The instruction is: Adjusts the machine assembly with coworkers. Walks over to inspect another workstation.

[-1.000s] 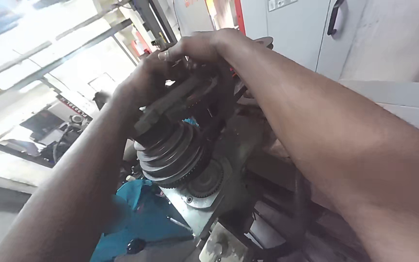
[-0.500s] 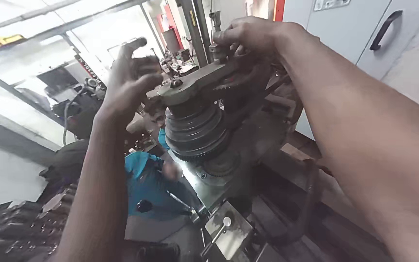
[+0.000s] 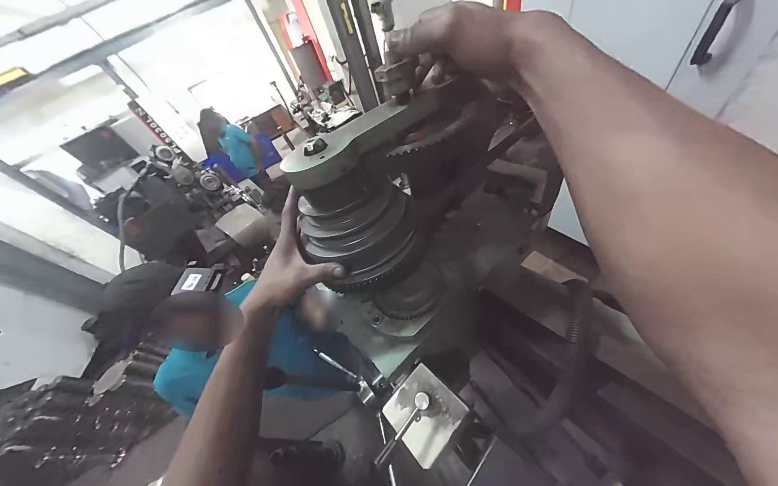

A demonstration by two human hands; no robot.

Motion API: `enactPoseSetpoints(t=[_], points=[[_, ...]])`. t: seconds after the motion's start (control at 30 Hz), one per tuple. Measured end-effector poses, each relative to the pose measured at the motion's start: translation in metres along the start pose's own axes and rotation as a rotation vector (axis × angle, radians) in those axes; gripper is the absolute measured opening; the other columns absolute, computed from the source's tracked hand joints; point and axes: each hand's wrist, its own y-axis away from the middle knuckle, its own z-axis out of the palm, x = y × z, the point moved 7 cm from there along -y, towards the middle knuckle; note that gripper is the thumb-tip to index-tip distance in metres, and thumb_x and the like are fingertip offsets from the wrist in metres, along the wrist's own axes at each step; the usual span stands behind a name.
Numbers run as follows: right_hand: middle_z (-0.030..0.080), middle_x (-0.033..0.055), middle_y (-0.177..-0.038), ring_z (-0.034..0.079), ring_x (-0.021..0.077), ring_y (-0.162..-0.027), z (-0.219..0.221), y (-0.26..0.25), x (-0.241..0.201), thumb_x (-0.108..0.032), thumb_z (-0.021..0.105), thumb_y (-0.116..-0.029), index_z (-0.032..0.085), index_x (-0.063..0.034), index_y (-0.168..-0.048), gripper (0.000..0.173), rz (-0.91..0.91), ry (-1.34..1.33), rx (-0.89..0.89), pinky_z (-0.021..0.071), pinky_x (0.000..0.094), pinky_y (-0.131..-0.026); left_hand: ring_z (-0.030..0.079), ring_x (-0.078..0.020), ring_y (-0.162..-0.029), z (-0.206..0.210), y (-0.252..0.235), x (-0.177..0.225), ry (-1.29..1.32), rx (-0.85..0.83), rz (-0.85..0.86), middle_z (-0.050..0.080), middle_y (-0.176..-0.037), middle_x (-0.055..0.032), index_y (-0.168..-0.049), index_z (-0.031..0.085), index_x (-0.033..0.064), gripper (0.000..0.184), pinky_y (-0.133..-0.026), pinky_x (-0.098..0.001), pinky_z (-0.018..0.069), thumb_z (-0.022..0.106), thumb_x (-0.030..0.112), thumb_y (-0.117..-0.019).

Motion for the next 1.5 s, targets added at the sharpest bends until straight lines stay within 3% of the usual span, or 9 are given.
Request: enactPoseSetpoints(t=[0.07, 0.17, 0.23, 0.37, 0.5, 0.63, 1.13, 1.27, 1.5], points=[[0.067, -0.0022, -0.093, 0.064, 0.0034, -0.079, -0.004, -0.004, 0.003, -0.044, 0.060, -0.1018, 0.070, -0.0125, -0.117, 0.036, -0.039, -0.054, 0.062, 0.0534, 0.0203, -0.074, 0.056, -0.0129, -0.130, 0.004, 0.001, -0.005, -0.009, 0.054, -0.002, 0.047, -0.153, -0.0001, -0.165, 0.008, 0.0337, 0.139, -0.101, -0.0356, 0.0551, 0.094, 0.032, -0.0560], [0.069, -0.0015, -0.103, 0.065, 0.0045, -0.088, -0.001, -0.006, 0.004, -0.047, 0.057, -0.1026, 0.067, -0.0153, -0.121, 0.038, -0.009, -0.037, 0.011, 0.0534, 0.0236, -0.081, 0.057, -0.0123, -0.130, 0.007, 0.002, -0.003, -0.032, 0.144, 0.013, 0.050, -0.150, -0.0003, -0.164, 0.013, 0.0302, 0.137, -0.103, -0.0354, 0.0540, 0.094, 0.051, -0.0562], [0.071, -0.0036, -0.095, 0.065, 0.0025, -0.079, -0.001, -0.002, 0.001, -0.046, 0.062, -0.1001, 0.071, -0.0165, -0.116, 0.035, 0.004, -0.049, 0.076, 0.0533, 0.0211, -0.072, 0.056, -0.0129, -0.132, 0.007, 0.003, -0.004, -0.055, 0.180, 0.004, 0.050, -0.151, -0.0006, -0.165, 0.014, 0.0299, 0.138, -0.105, -0.0364, 0.0528, 0.094, 0.056, -0.0551], [0.065, -0.0034, -0.102, 0.058, 0.0027, -0.084, 0.004, -0.001, -0.004, -0.043, 0.059, -0.1019, 0.067, -0.0191, -0.121, 0.032, -0.001, -0.042, 0.011, 0.0491, 0.0215, -0.075, 0.054, -0.0126, -0.134, 0.011, 0.004, -0.002, -0.063, 0.211, 0.021, 0.048, -0.153, -0.0014, -0.164, 0.016, 0.0275, 0.133, -0.107, -0.0359, 0.0510, 0.092, 0.050, -0.0573], [0.067, -0.0029, -0.091, 0.061, 0.0025, -0.075, 0.005, 0.004, -0.007, -0.039, 0.065, -0.1002, 0.071, -0.0145, -0.109, 0.026, -0.018, -0.008, 0.058, 0.0512, 0.0208, -0.069, 0.057, -0.0128, -0.129, 0.015, 0.010, 0.001, -0.065, 0.255, -0.005, 0.052, -0.149, -0.0020, -0.163, 0.019, 0.0275, 0.130, -0.104, -0.0366, 0.0538, 0.092, 0.051, -0.0583], [0.066, -0.0017, -0.103, 0.062, 0.0040, -0.085, 0.007, -0.009, 0.005, -0.042, 0.055, -0.1043, 0.065, -0.0157, -0.121, 0.033, -0.003, -0.024, -0.099, 0.0521, 0.0243, -0.078, 0.059, -0.0126, -0.127, 0.015, 0.010, 0.005, -0.082, 0.257, -0.017, 0.052, -0.149, -0.0024, -0.164, 0.017, 0.0289, 0.128, -0.101, -0.0362, 0.0550, 0.092, 0.039, -0.0600], [0.071, 0.0025, -0.091, 0.068, 0.0110, -0.081, 0.008, -0.021, 0.008, -0.058, 0.074, -0.0880, 0.072, -0.0090, -0.099, 0.050, 0.018, 0.160, 0.043, 0.0564, 0.0380, -0.078, 0.061, -0.0108, -0.124, 0.016, 0.010, 0.000, -0.039, 0.286, -0.018, 0.055, -0.145, -0.0004, -0.162, 0.022, 0.0290, 0.127, -0.099, -0.0335, 0.0571, 0.093, 0.038, -0.0567], [0.073, 0.0072, -0.101, 0.070, 0.0216, -0.093, 0.001, -0.019, 0.001, -0.072, 0.074, -0.0782, 0.075, -0.0129, -0.105, 0.065, 0.069, 0.293, 0.134, 0.0551, 0.0526, -0.085, 0.063, -0.0107, -0.123, 0.015, 0.009, -0.001, -0.043, 0.294, -0.025, 0.058, -0.143, -0.0001, -0.161, 0.023, 0.0298, 0.130, -0.098, -0.0336, 0.0582, 0.095, 0.049, -0.0549], [0.070, 0.0145, -0.111, 0.067, 0.0280, -0.103, -0.001, -0.012, -0.018, -0.065, 0.071, -0.0860, 0.071, -0.0069, -0.118, 0.066, 0.067, 0.469, 0.068, 0.0519, 0.0554, -0.090, 0.064, -0.0080, -0.119, 0.015, 0.010, 0.000, -0.081, 0.307, -0.027, 0.060, -0.138, 0.0005, -0.160, 0.025, 0.0257, 0.129, -0.097, -0.0308, 0.0580, 0.093, 0.054, -0.0537]])
